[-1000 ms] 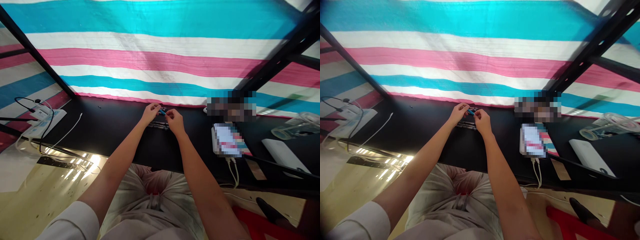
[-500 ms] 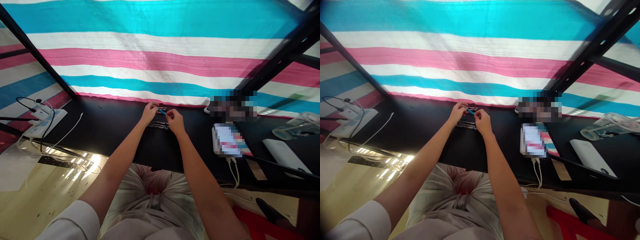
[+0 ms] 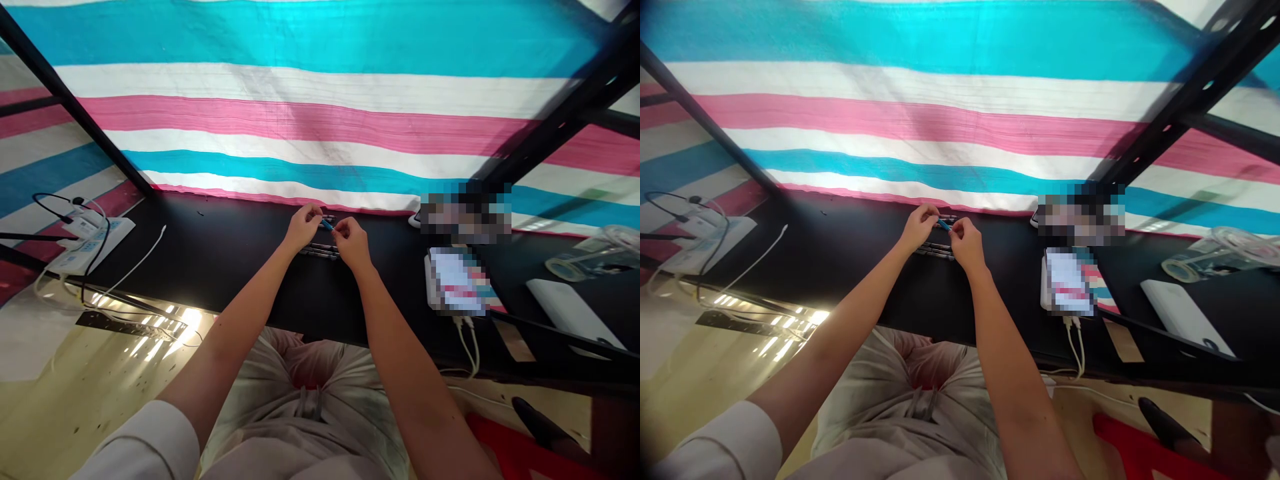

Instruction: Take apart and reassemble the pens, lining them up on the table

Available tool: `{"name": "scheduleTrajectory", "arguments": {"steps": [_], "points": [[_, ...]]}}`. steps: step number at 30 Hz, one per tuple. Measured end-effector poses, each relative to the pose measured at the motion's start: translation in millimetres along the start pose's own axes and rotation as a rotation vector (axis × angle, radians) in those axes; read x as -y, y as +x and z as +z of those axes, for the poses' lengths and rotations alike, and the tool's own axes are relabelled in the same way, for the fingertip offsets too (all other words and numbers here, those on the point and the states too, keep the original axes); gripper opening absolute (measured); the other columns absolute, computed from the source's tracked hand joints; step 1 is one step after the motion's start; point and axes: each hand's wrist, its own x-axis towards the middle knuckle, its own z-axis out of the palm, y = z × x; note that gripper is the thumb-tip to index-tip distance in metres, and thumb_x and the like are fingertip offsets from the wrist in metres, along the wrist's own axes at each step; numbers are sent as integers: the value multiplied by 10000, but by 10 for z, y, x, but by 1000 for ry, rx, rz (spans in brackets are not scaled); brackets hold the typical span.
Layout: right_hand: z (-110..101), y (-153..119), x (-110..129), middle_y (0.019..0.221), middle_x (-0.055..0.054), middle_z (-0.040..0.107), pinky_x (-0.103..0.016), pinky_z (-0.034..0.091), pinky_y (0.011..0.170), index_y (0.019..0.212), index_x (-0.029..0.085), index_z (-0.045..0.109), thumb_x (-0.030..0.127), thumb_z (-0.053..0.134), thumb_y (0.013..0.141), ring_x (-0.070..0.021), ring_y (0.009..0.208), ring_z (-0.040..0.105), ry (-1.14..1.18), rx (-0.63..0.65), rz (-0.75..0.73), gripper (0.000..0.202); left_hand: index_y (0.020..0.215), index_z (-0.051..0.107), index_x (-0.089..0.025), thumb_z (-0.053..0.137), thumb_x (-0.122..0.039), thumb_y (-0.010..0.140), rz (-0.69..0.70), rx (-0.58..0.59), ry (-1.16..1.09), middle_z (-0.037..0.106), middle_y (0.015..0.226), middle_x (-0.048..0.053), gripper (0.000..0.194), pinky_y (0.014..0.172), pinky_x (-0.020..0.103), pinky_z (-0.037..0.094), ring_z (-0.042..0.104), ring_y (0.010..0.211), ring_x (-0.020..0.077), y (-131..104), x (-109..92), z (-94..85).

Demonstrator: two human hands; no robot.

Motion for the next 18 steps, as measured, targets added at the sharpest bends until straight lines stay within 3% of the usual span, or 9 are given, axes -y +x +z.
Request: {"name": "scheduleTrajectory", "arguments": {"steps": [2,5,11,18], "points": [[-2,1,8,763,-6,605,-328,455,681,803,229,514,275,607,773,-175,665,556,-2,-7,-20,108,783,579,-183,612,-341,890,-32,-60,75,579,726,-3,194,673,256,382,506,673,133,-14,-18,-22],[-7,4,10,761,-5,610,-329,465,682,796,228,517,284,620,766,-171,657,555,9,-2,-12,121,637,505,-183,619,-474,890,-57,-21,166,486,588,-17,403,602,268,318,437,597,125,-17,-20,-60],[-14,20,-30,685,7,596,-325,466,610,791,241,498,299,614,769,-185,614,577,78,32,86,132,788,520,-192,560,-255,905,-82,201,-79,545,568,-32,139,555,246,354,490,521,112,10,-8,-60],[2,14,-18,801,-27,645,-347,499,702,828,226,560,300,616,755,-190,708,593,34,15,6,119,769,500,-198,621,-387,899,-194,175,-172,500,486,-48,259,460,234,290,417,395,85,-15,-54,-49]]}}
